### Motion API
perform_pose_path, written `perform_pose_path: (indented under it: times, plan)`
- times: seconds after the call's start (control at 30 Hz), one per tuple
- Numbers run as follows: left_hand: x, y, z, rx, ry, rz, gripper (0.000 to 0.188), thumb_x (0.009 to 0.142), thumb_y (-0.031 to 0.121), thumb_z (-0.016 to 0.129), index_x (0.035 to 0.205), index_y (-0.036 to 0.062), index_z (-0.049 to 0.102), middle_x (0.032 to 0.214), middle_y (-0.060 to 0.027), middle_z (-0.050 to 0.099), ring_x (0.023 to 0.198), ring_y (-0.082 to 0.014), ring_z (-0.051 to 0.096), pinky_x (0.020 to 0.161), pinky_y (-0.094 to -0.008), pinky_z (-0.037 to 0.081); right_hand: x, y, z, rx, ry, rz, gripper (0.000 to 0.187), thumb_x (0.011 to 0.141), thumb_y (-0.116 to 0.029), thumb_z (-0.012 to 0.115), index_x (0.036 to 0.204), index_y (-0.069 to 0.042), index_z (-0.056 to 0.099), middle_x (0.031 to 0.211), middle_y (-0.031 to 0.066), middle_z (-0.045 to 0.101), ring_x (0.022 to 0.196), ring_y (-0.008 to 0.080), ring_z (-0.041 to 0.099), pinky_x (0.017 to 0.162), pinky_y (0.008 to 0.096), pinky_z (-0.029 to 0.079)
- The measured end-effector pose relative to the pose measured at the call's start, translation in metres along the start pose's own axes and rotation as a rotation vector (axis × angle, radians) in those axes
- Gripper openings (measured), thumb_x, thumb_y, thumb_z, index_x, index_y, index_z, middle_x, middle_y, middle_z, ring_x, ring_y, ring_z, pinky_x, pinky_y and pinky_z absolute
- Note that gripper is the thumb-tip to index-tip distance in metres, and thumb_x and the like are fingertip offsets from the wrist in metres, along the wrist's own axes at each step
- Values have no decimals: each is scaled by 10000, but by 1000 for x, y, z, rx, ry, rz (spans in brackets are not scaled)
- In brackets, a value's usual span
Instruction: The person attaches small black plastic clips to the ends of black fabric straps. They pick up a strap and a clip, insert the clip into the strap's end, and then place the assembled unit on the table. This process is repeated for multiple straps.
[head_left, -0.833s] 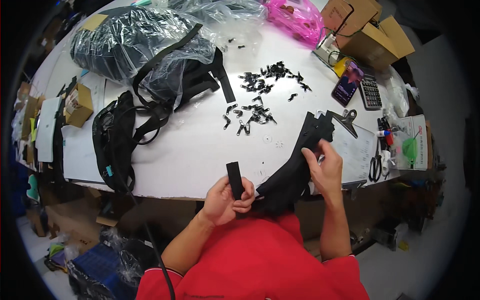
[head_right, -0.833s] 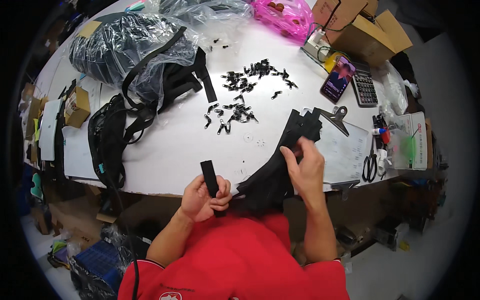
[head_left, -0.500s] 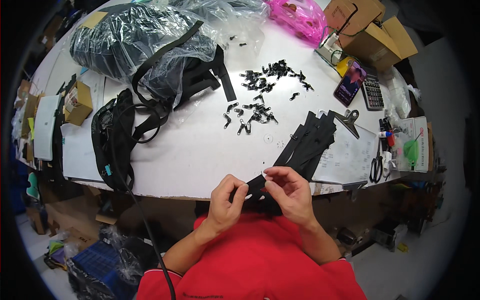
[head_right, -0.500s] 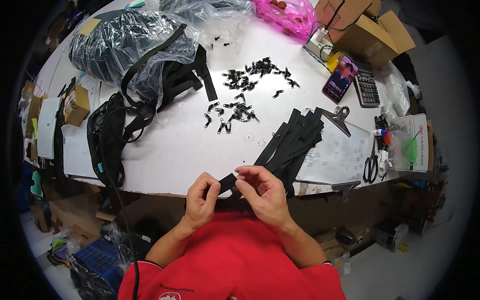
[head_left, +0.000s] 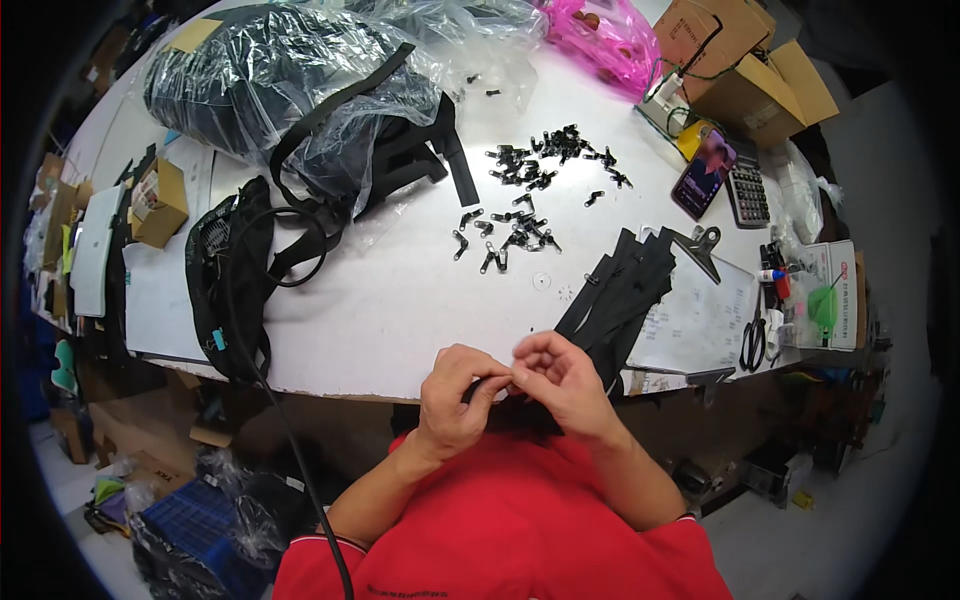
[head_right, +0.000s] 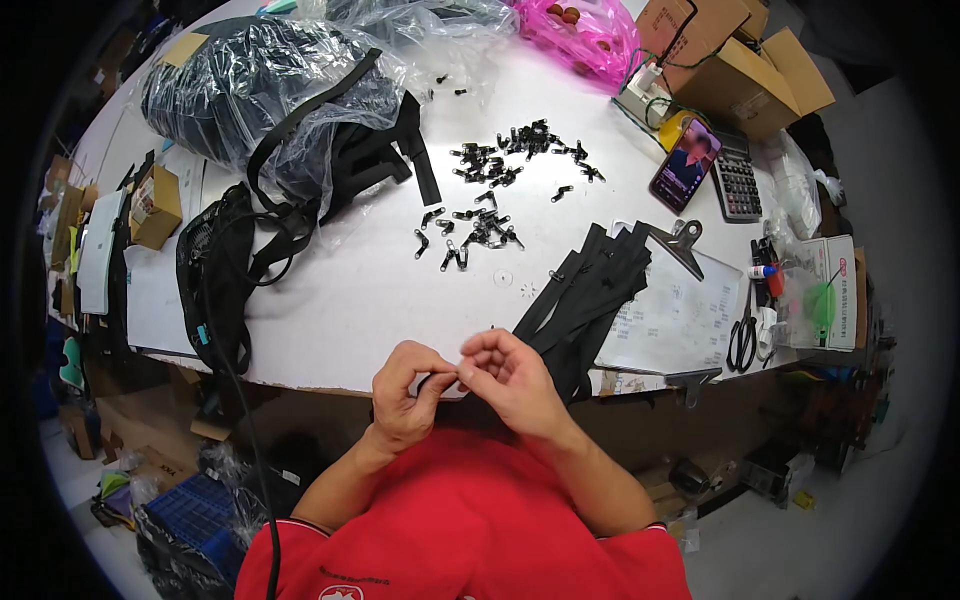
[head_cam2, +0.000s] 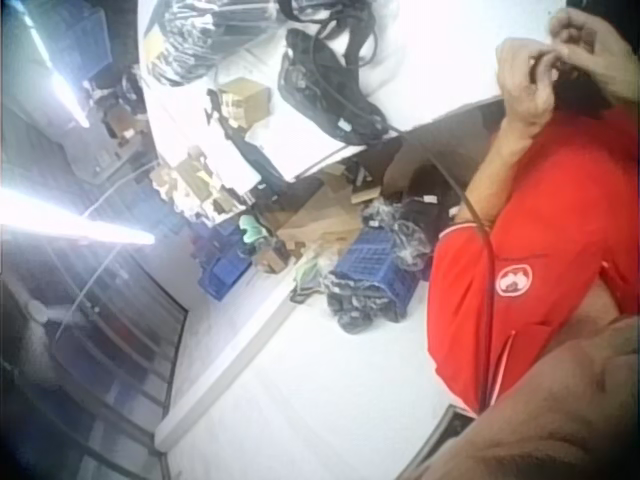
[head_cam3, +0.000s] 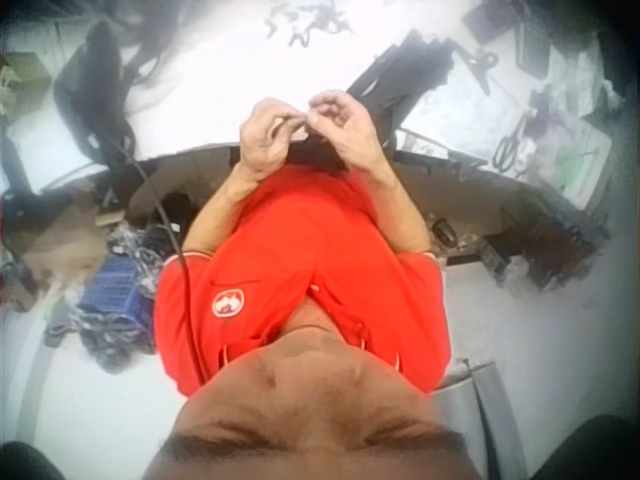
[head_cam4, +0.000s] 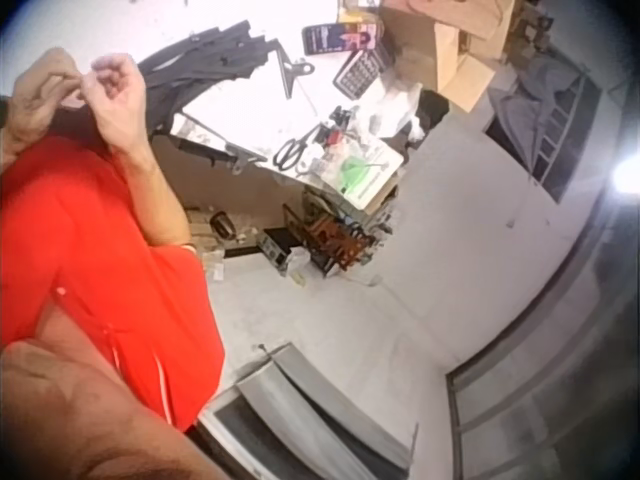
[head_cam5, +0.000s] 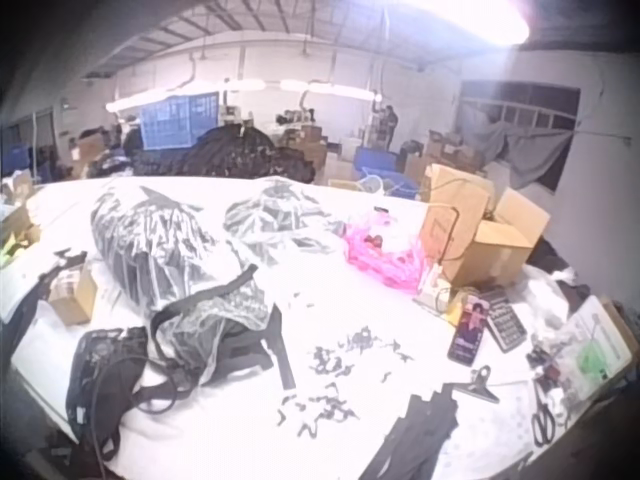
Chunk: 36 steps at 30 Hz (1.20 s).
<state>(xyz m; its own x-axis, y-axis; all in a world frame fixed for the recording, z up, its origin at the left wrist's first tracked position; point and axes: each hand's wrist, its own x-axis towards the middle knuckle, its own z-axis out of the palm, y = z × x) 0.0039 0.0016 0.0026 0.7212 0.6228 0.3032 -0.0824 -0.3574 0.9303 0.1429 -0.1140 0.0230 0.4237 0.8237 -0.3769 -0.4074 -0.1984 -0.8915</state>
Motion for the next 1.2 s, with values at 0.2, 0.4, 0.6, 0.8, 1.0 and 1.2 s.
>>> perform_pose_path:
  times: [0.2, 0.4, 0.6, 0.8, 1.0, 1.2]
  plan:
    - [-1, 9, -3, -99, 43, -121, 50, 856, -13, 687, 883, 21, 662, 866, -79, 662, 769, -218, 609, 694, -308, 485, 90, -14, -11, -1081, 282, -677, 165, 839, -44, 695, 1003, -46, 672, 907, 74, 638, 821, 255, 614, 769, 369, 472]
    - [-5, 9, -14, -91, -3, -134, 101, 820, -26, 724, 909, 21, 719, 835, -73, 697, 774, -207, 622, 709, -303, 491, 104, -19, -15, -1123, 145, -758, 144, 859, -31, 675, 1001, -51, 665, 965, 95, 645, 856, 252, 616, 797, 347, 459]
    - [-3, 5, -18, -198, -17, -224, 157, 825, -32, 716, 969, 20, 751, 846, -82, 712, 799, -193, 646, 730, -288, 498, 61, -15, -25, 346, 91, -145, 147, 994, -106, 606, 1114, -23, 625, 997, 46, 661, 808, 76, 577, 739, 212, 466]
    - [-2, 2, -15, -249, -78, -311, 161, 862, -39, 685, 1008, -1, 742, 895, -100, 710, 805, -163, 658, 723, -265, 506, 32, -16, -26, 349, -22, -56, 154, 966, -111, 657, 1086, -15, 656, 987, 63, 690, 784, 81, 582, 729, 217, 477]
    - [0, 8, -12, -362, -92, -357, 157, 898, -55, 656, 1035, -19, 723, 979, -103, 697, 859, -152, 659, 760, -263, 512, 17, -14, -29, -99, 112, -343, 171, 935, -15, 658, 1106, -2, 667, 1070, 66, 671, 916, 106, 600, 795, 237, 476]
    - [5, 20, -1, -568, -69, -474, 177, 912, -86, 634, 1083, -39, 643, 1013, -82, 675, 957, -134, 652, 862, -260, 520, -1, -11, -10, -169, 70, -471, 305, 852, 52, 702, 1147, -13, 662, 1034, 74, 697, 878, 123, 617, 768, 243, 468]
